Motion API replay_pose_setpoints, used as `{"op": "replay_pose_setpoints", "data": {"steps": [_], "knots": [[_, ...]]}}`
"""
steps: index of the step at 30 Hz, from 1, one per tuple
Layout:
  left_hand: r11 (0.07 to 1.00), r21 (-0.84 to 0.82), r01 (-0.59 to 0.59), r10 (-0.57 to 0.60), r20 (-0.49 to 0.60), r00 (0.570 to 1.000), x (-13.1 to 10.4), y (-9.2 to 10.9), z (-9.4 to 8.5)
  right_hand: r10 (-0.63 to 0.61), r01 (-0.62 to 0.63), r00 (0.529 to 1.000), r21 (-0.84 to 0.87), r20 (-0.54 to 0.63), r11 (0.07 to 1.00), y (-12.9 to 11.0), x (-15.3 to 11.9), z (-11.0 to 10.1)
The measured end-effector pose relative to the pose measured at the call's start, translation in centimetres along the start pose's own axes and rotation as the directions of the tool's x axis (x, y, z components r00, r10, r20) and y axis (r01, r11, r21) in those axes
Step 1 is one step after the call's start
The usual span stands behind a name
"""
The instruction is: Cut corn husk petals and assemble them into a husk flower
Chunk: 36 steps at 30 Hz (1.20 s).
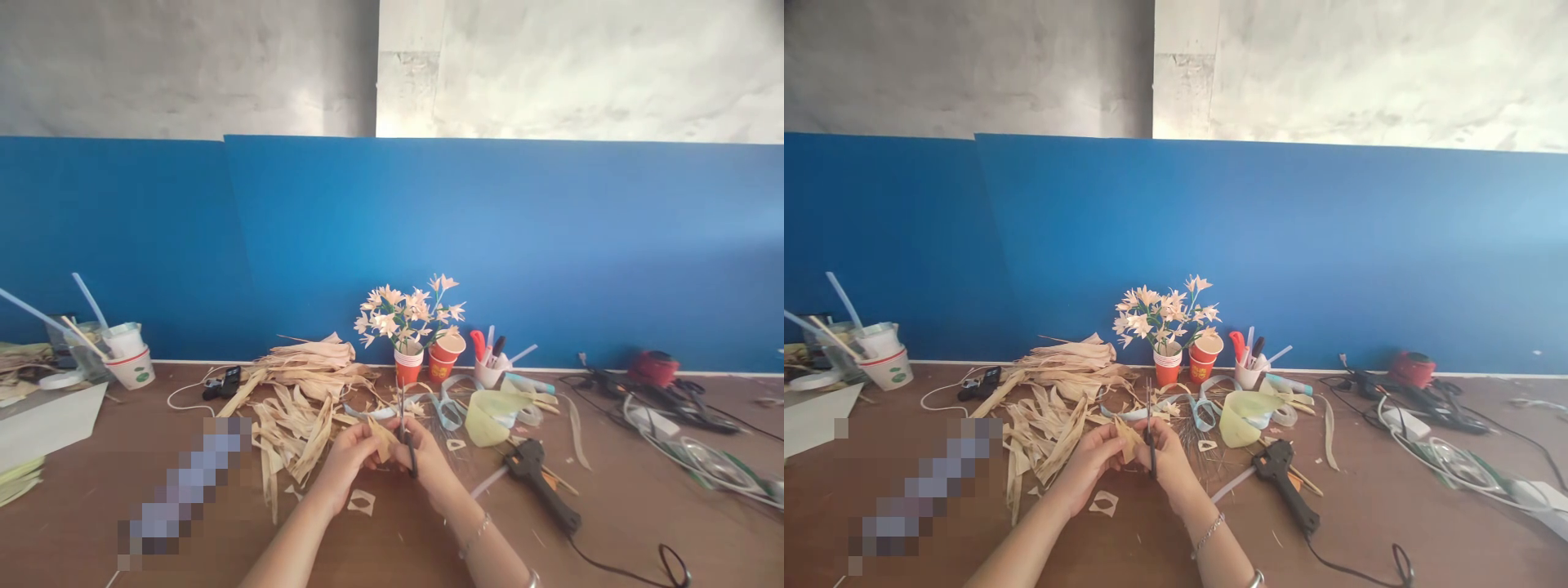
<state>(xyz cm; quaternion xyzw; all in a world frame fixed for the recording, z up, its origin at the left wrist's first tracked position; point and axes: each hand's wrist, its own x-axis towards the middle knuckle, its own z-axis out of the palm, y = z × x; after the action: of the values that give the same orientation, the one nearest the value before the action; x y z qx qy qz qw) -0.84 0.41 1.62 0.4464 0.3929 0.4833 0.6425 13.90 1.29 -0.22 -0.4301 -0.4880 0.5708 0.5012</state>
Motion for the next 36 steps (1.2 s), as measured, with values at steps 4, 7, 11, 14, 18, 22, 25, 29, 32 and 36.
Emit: {"op": "replay_pose_setpoints", "data": {"steps": [4, 7, 11, 14, 18, 22, 25, 29, 32, 36], "knots": [[1.0, -0.01, 0.005, -0.005, 0.0, 1.0, 0.04, 0.11, -0.02, -0.004, 0.004, 1.0, -0.004, 0.008, 1.0, -0.05, -0.05, -0.15], [1.0, -0.018, 0.013, -0.013, -0.005, 1.0, 0.17, 0.14, -0.1, -0.004, 0.004, 1.0, -0.002, -0.013, 1.0, -0.15, -0.04, -0.17], [0.999, -0.043, 0.016, -0.016, -0.017, 1.0, 0.24, 0.12, -0.14, 0.009, -0.008, 1.0, 0.01, -0.021, 1.0, -0.21, 0.0, -0.11], [0.997, -0.076, 0.014, -0.014, 0.0, 1.0, 0.1, 0.15, -0.12, 0.009, -0.009, 1.0, 0.002, -0.007, 1.0, -0.15, 0.03, -0.11], [0.995, -0.094, 0.028, -0.027, 0.006, 1.0, -0.11, 0.34, -0.07, -0.001, 0.001, 1.0, -0.008, 0.003, 1.0, -0.05, -0.01, -0.12], [0.996, -0.079, 0.029, -0.029, 0.011, 1.0, -0.12, 0.6, 0.01, -0.004, 0.004, 1.0, -0.013, 0.002, 1.0, 0.01, -0.01, -0.05], [0.998, -0.047, 0.035, -0.035, 0.006, 0.999, -0.08, 0.64, 0.02, -0.006, 0.006, 1.0, -0.002, -0.013, 1.0, 0.08, 0.11, 0.02], [0.999, -0.013, 0.048, -0.048, 0.011, 0.999, -0.11, 0.51, 0.03, -0.019, 0.019, 0.999, 0.008, -0.035, 1.0, 0.18, 0.3, 0.07], [0.999, 0.007, 0.048, -0.048, 0.005, 0.999, -0.13, 0.38, 0.06, -0.02, 0.02, 0.999, -0.002, -0.025, 1.0, 0.15, 0.27, 0.13], [1.0, 0.019, 0.017, -0.017, -0.031, 0.999, -0.08, 0.19, 0.16, -0.03, 0.03, 1.0, -0.011, -0.003, 0.999, -0.1, 0.04, 0.27]]}}
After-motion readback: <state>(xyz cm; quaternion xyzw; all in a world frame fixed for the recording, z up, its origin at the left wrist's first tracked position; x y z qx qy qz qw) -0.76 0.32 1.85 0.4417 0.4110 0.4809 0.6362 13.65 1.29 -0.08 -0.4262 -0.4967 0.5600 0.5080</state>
